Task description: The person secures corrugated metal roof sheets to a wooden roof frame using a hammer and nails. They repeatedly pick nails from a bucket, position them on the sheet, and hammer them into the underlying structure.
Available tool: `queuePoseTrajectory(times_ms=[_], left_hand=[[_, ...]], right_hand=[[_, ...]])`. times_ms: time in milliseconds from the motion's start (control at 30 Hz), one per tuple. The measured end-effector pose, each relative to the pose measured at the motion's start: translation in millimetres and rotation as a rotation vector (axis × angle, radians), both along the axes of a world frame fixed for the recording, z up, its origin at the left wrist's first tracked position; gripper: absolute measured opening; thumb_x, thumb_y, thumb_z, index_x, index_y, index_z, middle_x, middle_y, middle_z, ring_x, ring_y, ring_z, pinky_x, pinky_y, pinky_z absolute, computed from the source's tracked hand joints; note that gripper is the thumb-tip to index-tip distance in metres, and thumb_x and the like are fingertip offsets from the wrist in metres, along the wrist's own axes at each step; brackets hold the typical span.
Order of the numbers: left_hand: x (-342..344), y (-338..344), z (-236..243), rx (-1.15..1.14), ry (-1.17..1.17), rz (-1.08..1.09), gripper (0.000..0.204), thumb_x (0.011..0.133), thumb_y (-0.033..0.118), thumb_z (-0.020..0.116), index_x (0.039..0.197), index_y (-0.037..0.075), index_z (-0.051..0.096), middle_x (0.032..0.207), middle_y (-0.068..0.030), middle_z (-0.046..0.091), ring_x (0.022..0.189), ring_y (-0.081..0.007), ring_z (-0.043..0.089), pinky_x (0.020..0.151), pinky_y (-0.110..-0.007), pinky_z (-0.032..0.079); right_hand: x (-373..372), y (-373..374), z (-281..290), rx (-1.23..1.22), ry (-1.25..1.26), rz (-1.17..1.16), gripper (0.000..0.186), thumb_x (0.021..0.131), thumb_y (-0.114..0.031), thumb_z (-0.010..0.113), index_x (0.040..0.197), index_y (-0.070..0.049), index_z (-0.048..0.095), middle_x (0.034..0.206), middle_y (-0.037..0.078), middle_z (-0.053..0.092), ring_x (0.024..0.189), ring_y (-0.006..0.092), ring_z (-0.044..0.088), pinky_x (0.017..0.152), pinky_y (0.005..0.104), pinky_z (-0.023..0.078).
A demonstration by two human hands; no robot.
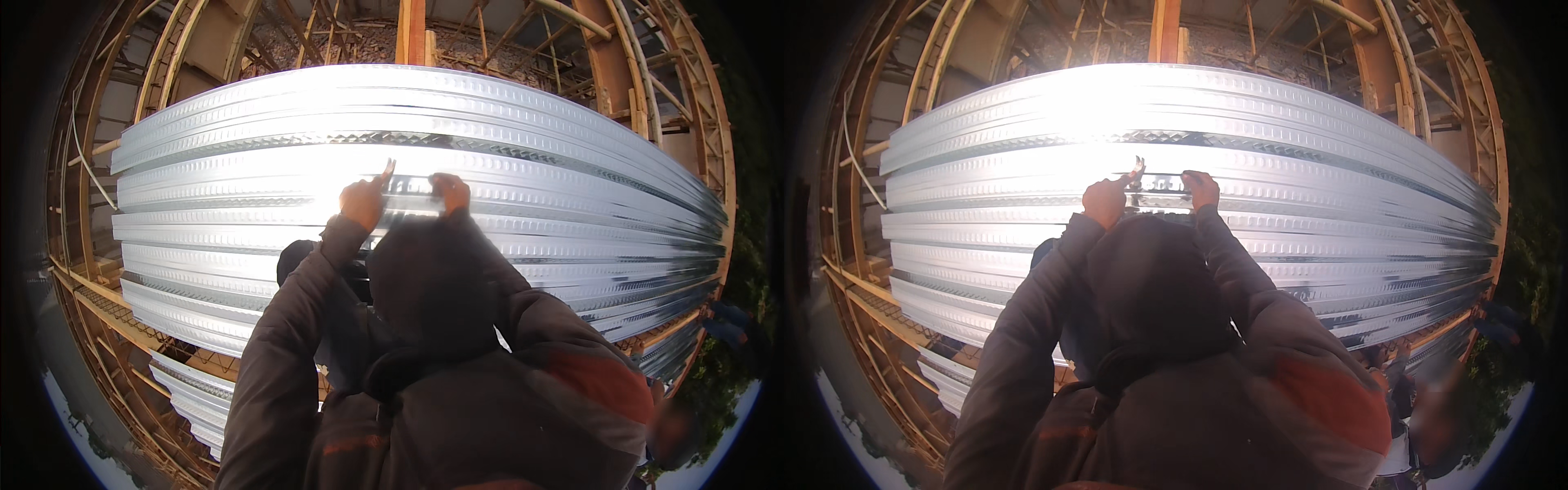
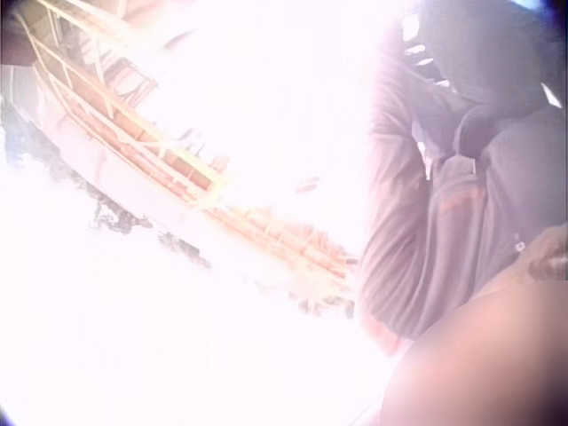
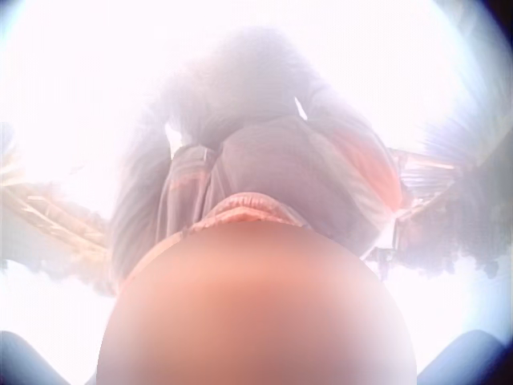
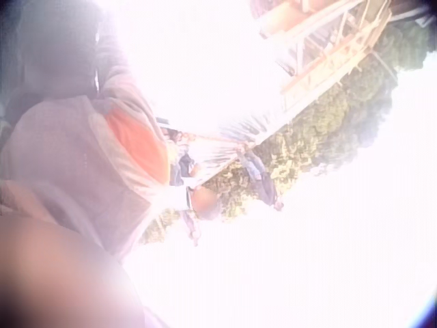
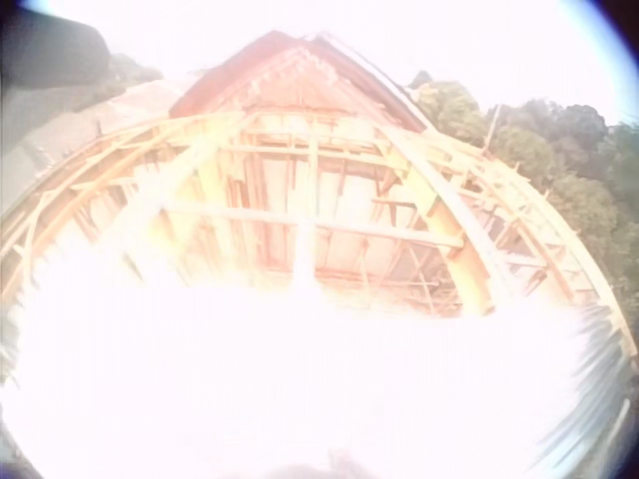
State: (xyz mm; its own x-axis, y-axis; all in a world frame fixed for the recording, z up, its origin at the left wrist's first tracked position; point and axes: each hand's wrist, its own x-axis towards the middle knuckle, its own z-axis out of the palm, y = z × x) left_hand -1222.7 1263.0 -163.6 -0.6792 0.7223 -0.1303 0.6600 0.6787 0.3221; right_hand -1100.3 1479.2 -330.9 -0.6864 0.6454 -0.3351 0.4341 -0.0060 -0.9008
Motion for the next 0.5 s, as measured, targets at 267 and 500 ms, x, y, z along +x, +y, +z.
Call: queuePoseTrajectory(times_ms=[267,500], left_hand=[[19,-21,-27,-0.246,-0.09,0.108,0.06,0.091,0.021,0.059,0.148,0.025,0.042,0.07,-0.0158,0.066,0.063,-0.0333,0.068,0.054,-0.048,0.052],[21,-35,-18,-0.268,-0.115,0.121,0.067,0.096,0.028,0.06,0.157,0.023,0.032,0.064,-0.0192,0.066,0.06,-0.0336,0.068,0.054,-0.046,0.054]], right_hand=[[-109,25,64,0.254,0.181,0.072,0.021,0.091,-0.022,0.068,0.103,-0.007,0.076,0.1,0.011,0.074,0.091,0.0268,0.07,0.084,0.0355,0.053],[-251,142,18,0.531,0.166,0.246,0.025,0.088,-0.03,0.066,0.103,-0.015,0.078,0.099,0.005,0.075,0.089,0.024,0.071,0.083,0.0366,0.053]])
